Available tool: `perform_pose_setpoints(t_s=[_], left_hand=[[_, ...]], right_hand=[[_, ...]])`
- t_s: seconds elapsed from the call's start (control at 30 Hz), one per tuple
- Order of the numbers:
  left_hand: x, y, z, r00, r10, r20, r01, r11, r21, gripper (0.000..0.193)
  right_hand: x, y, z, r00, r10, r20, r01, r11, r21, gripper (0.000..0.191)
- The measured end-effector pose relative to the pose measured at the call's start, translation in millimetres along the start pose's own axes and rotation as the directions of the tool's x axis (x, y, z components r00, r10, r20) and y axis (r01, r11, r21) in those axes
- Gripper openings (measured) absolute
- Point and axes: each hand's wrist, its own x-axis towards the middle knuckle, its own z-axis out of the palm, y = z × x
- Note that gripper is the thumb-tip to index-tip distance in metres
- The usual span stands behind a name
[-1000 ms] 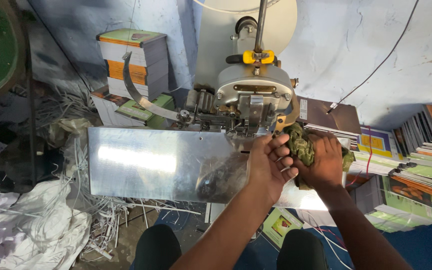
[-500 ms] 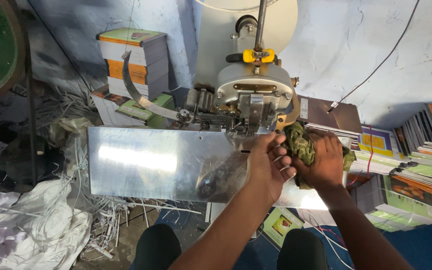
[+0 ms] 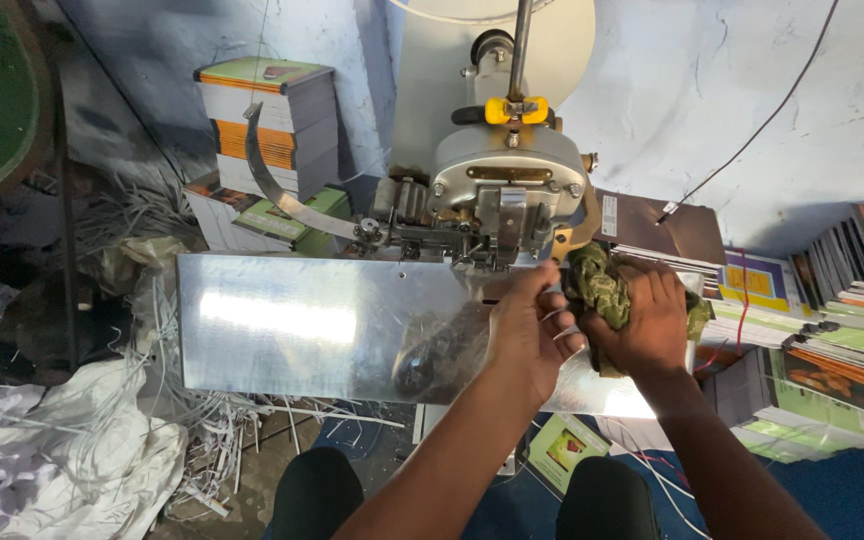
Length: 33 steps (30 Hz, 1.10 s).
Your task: The person wipes the metal bed and head assembly of a bookbinding sewing machine with a cloth. They then use pliers to adjust a small component near the needle area before wiping the machine again.
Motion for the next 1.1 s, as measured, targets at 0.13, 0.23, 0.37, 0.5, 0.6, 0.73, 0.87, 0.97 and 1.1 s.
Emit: perform_pose_setpoints(t_s=[0.13,0.23,0.37,0.5,0.6,0.73,0.87,0.97,1.1], left_hand=[[0.8,1.3,-2.2,0.992,-0.029,0.121,0.031,0.999,-0.021,0.033],[6.8,0.1,-1.6,0.992,0.030,0.123,-0.028,0.999,-0.017,0.029],[11.2,-1.8,-1.8,0.993,0.095,0.076,-0.096,0.995,0.012,0.020],[7.5,-0.2,1.4,0.992,0.116,0.044,-0.118,0.992,0.038,0.026],[1.5,1.3,5.3,0.999,0.042,-0.032,-0.039,0.996,0.077,0.021],[-1.5,5.8,6.3,0.996,-0.030,0.080,0.032,0.999,-0.024,0.026],[2.0,4.4,6.3,0.996,0.052,0.070,-0.053,0.998,0.018,0.019],[5.4,3.8,6.6,0.995,0.093,0.040,-0.095,0.994,0.045,0.018],[6.6,5.7,10.6,0.995,0.095,-0.013,-0.094,0.992,0.082,0.022]], right_hand=[[-1.2,1.3,1.5,1.000,-0.017,-0.003,0.017,1.000,-0.025,0.068],[-0.8,0.8,2.4,1.000,-0.009,-0.005,0.008,1.000,-0.020,0.069],[-0.7,-0.4,0.9,1.000,-0.012,-0.012,0.012,1.000,-0.006,0.069],[-0.4,-2.3,0.0,1.000,-0.007,-0.009,0.007,1.000,-0.014,0.070],[-0.2,-2.5,-0.4,1.000,0.002,-0.005,-0.002,1.000,0.010,0.068],[-0.9,-2.2,1.1,1.000,-0.009,-0.016,0.009,1.000,-0.007,0.070],[-2.9,-3.1,4.1,1.000,-0.002,-0.031,0.001,0.999,-0.035,0.071],[-4.6,-6.2,5.2,0.999,0.017,-0.045,-0.019,0.999,-0.045,0.072],[-4.5,-14.3,6.2,0.997,0.016,-0.075,-0.017,1.000,-0.014,0.070]])
